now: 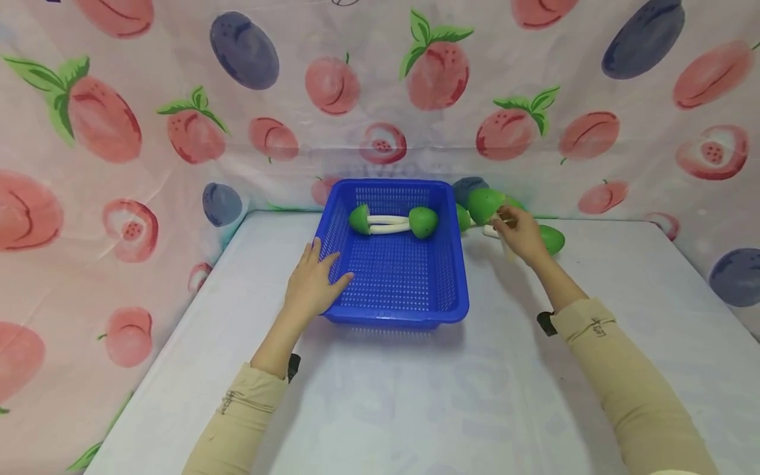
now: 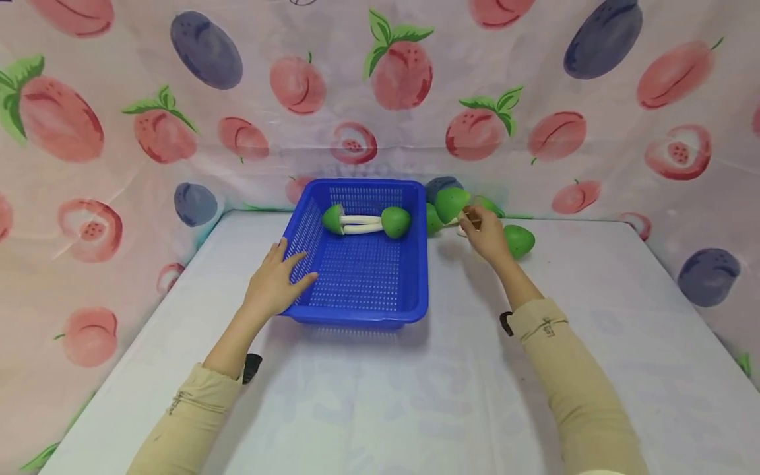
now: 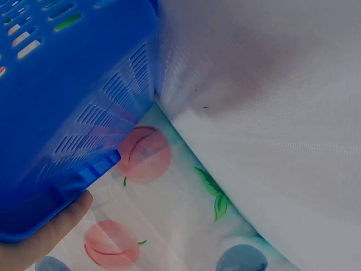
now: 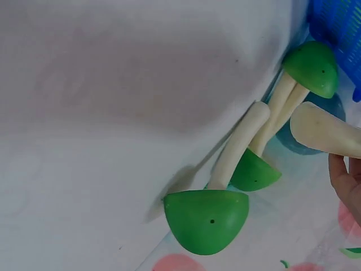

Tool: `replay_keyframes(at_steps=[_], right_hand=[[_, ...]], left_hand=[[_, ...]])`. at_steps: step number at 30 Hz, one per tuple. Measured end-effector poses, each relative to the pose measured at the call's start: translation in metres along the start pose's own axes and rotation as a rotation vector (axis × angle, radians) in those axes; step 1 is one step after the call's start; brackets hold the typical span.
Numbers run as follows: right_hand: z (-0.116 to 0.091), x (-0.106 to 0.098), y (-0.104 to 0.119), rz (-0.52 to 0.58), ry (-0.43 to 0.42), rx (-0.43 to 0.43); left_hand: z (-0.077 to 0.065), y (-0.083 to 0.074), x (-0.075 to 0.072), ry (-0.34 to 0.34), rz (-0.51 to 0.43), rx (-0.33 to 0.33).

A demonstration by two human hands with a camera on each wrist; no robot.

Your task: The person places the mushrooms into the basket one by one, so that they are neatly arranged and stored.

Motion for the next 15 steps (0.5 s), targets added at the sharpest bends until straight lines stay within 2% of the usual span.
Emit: replay_keyframes(at_steps=[8, 15], right_hand=[[0.004, 0.003, 0.015, 0.128, -0.032, -0.019], [0.003, 0.001, 0.039, 0.201, -0.030, -0.011]], left_hand=[[-0.003, 0.001, -0.001, 0.008, -0.009, -0.012], [0.000, -0.001, -0.001, 0.000, -0.012, 0.003]])
Point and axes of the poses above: each hand's wrist, its own z-axis towards the middle knuckle, its own x-axis out of the palm, y = z × x, the point moved 2 cm from there along z, towards the middle knuckle, and after that the axes turned 9 degrees about z, right-handed, at the moved point
